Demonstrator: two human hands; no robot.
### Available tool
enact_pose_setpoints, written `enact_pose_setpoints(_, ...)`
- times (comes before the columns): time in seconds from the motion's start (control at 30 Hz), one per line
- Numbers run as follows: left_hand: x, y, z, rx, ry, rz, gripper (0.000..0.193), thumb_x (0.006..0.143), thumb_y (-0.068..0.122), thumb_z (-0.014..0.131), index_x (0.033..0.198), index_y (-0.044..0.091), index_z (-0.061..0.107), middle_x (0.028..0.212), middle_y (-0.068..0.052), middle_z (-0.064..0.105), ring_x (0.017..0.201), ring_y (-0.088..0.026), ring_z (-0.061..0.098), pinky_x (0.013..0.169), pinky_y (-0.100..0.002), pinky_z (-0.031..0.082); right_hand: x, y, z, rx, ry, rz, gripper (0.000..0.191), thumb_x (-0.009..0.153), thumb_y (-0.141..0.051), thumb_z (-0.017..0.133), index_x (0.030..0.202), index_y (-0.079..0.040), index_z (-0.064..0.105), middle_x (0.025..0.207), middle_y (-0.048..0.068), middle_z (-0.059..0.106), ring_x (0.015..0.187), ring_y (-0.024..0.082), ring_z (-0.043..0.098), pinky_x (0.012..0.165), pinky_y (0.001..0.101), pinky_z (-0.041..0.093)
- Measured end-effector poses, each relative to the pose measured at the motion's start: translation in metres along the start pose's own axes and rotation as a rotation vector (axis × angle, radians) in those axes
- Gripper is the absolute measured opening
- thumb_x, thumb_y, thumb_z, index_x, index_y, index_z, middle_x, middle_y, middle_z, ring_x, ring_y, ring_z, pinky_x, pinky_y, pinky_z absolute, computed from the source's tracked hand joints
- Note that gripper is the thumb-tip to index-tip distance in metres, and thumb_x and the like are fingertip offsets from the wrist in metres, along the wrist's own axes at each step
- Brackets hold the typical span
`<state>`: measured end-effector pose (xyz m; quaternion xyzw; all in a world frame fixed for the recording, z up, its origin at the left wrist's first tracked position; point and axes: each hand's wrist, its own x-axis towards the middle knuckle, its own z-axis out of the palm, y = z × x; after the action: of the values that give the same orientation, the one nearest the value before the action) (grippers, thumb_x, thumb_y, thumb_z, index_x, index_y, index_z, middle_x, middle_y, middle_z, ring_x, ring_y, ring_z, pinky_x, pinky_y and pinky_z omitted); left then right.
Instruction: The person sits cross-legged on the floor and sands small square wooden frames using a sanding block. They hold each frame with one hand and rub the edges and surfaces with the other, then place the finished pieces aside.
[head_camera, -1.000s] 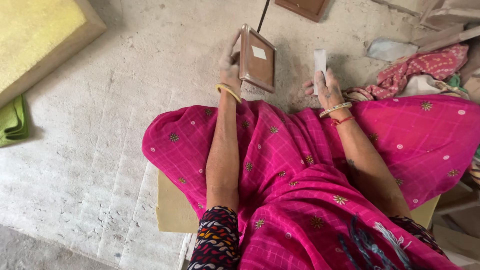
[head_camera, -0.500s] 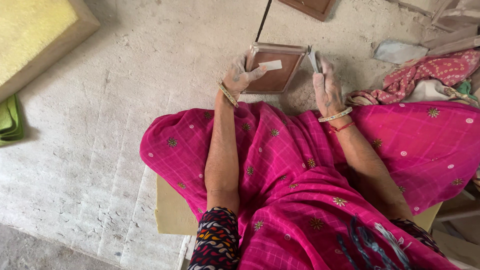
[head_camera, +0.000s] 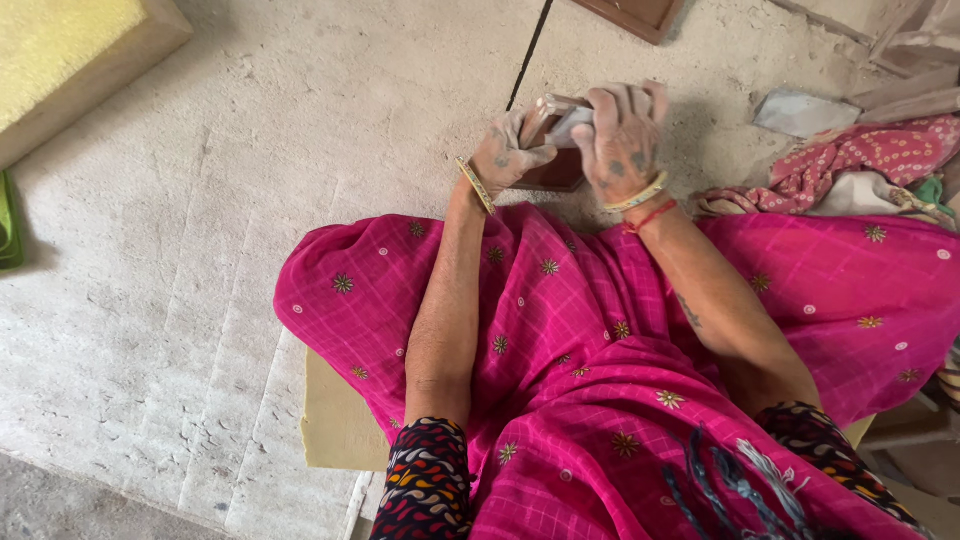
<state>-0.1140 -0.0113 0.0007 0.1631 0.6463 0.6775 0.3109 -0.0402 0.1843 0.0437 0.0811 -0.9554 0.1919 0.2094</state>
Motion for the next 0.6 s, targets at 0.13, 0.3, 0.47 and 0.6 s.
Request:
enact_pose_setpoints(0.13, -0.006, 0.021, 0.003, -0.127, -0.041, 0.131, 0.046, 0.077, -0.004, 0.068, 0.124, -0.001, 0.066, 0.087, 0.002, 0.059, 0.077, -0.009, 0.052, 0.071, -0.027, 0.044, 0.01, 0.0, 0.009, 0.143, -0.007, 0.065, 0.044, 0.114, -0.046, 0.048, 0.122, -0.003, 0.057, 0.112, 0.017, 0.062, 0.102, 0.039, 0.06, 0.096, 0.0493, 0.043)
enact_pose_setpoints(0.3, -0.003, 0.036, 0.008, 0.028, 0.041, 0.094, 0.057, 0.074, -0.003, 0.066, 0.131, 0.005, 0.065, 0.09, -0.002, 0.063, 0.078, -0.012, 0.057, 0.074, -0.03, 0.053, 0.006, 0.013, 0.019, 0.448, 0.147, 0.224, 0.044, 0.114, -0.046, 0.051, 0.114, -0.003, 0.055, 0.1, 0.014, 0.064, 0.091, 0.03, 0.063, 0.086, 0.0399, 0.05)
enact_pose_setpoints(0.47, -0.001, 0.028, 0.012, 0.115, 0.063, 0.024, 0.057, 0.079, -0.002, 0.073, 0.135, 0.007, 0.064, 0.092, -0.006, 0.062, 0.085, -0.019, 0.06, 0.081, -0.036, 0.053, 0.011, 0.012, 0.036, 0.247, 0.316, 0.18, 0.036, 0.118, -0.037, 0.046, 0.103, -0.006, 0.059, 0.093, 0.01, 0.065, 0.089, 0.026, 0.061, 0.088, 0.0433, 0.049)
enact_pose_setpoints(0.6, 0.005, 0.007, 0.018, 0.097, 0.066, 0.136, 0.069, 0.075, -0.005, 0.071, 0.141, 0.006, 0.054, 0.096, -0.005, 0.067, 0.091, -0.019, 0.066, 0.086, -0.035, 0.055, 0.025, -0.003, 0.056, 0.152, 0.38, 0.236, 0.035, 0.115, -0.035, 0.044, 0.093, -0.011, 0.057, 0.084, 0.006, 0.064, 0.086, 0.024, 0.059, 0.081, 0.04, 0.049)
